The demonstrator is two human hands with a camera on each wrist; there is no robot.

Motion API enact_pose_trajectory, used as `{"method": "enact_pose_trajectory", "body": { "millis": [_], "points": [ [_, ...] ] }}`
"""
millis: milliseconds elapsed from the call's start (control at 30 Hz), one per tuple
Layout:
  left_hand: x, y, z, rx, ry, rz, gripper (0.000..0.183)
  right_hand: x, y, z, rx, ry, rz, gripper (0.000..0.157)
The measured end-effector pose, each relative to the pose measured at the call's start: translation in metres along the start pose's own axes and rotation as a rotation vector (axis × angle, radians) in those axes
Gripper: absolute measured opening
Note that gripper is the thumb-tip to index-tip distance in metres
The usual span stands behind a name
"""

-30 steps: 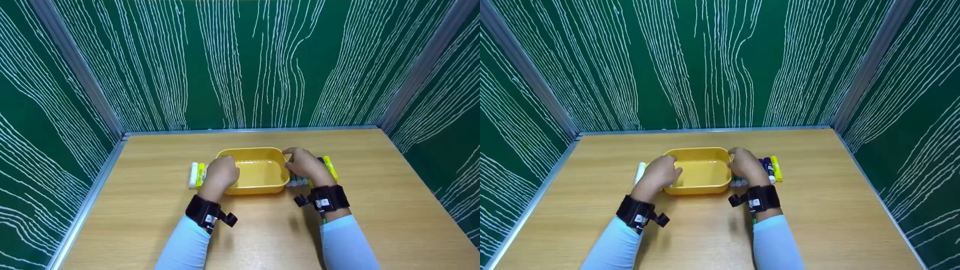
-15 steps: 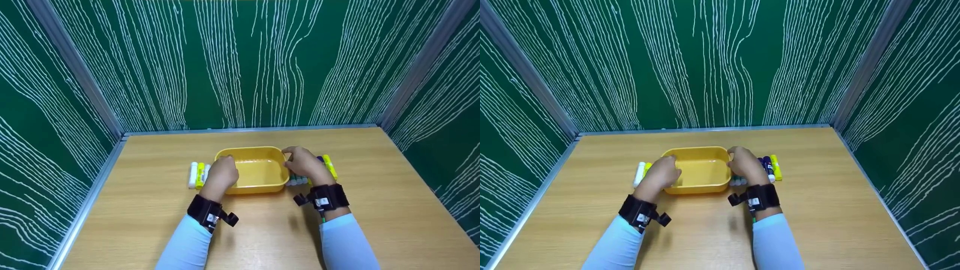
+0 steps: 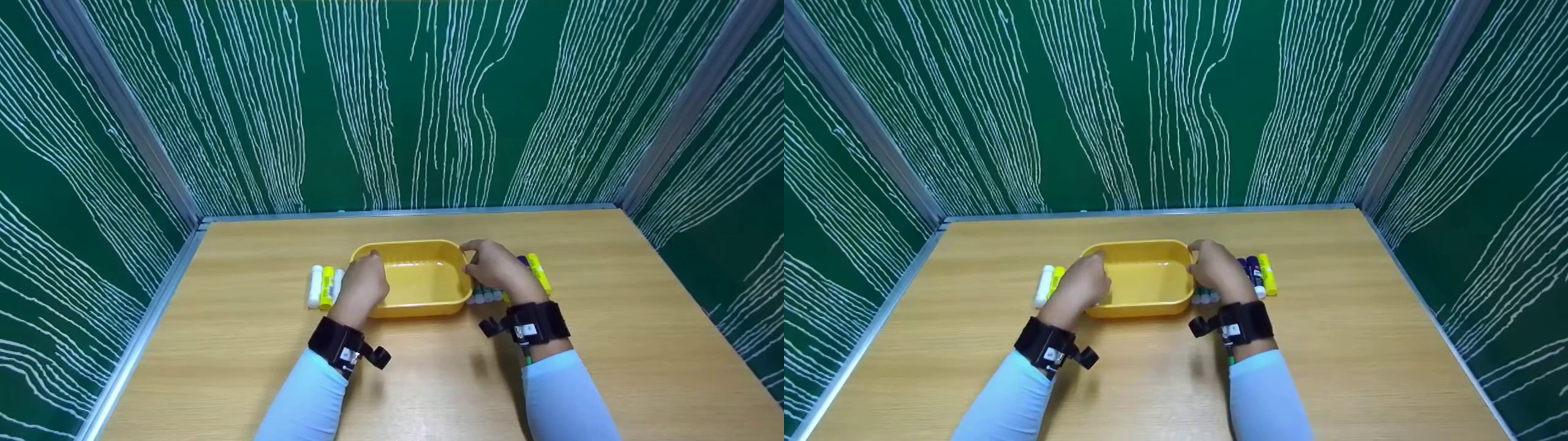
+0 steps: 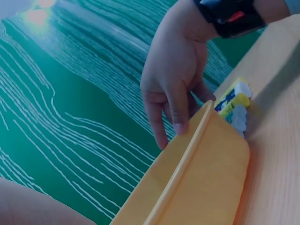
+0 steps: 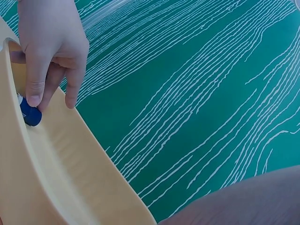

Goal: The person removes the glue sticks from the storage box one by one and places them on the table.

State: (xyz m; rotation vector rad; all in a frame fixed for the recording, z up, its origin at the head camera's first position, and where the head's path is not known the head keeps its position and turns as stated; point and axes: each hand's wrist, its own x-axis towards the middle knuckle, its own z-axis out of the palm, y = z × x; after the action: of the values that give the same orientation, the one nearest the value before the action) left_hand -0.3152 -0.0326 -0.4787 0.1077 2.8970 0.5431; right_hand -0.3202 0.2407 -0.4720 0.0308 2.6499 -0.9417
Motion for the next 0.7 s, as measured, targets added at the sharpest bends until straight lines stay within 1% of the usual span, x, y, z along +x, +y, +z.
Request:
{"method": "enact_pose_trajectory", "body": {
  "millis": [100, 333, 367, 433, 567, 633, 700],
  "points": [
    [-0.001, -0.001, 0.001, 0.038, 0.026, 0.036, 0.063, 0.000, 0.000, 0.000, -0.003, 0.001, -0.001, 0.059],
    [0.004, -0.005, 0.006, 0.052, 0.051, 0.010, 0.054, -0.002, -0.002, -0.001, -0.001, -0.006, -0.005, 0.059],
    [0.004, -0.005, 0.006, 0.053, 0.054, 0.015, 0.051, -0.002, -0.003, -0.002, 0.001, -0.007, -0.003, 0.059],
    [0.004, -0.006, 0.008, 0.061, 0.058, 0.037, 0.044, -0.002, -0.003, -0.002, 0.004, -0.008, 0.000, 0.059],
    [0.002, -0.008, 0.010, 0.091, 0.079, 0.120, 0.030, -0.001, -0.001, -0.001, -0.001, -0.003, -0.019, 0.059],
    [0.002, -0.008, 0.011, 0.121, 0.094, 0.161, 0.026, -0.001, -0.001, 0.000, -0.005, -0.001, -0.029, 0.059],
    [0.002, -0.009, 0.013, 0.147, 0.105, 0.182, 0.023, -0.001, -0.001, 0.000, -0.008, 0.002, -0.029, 0.059]
  ]
}}
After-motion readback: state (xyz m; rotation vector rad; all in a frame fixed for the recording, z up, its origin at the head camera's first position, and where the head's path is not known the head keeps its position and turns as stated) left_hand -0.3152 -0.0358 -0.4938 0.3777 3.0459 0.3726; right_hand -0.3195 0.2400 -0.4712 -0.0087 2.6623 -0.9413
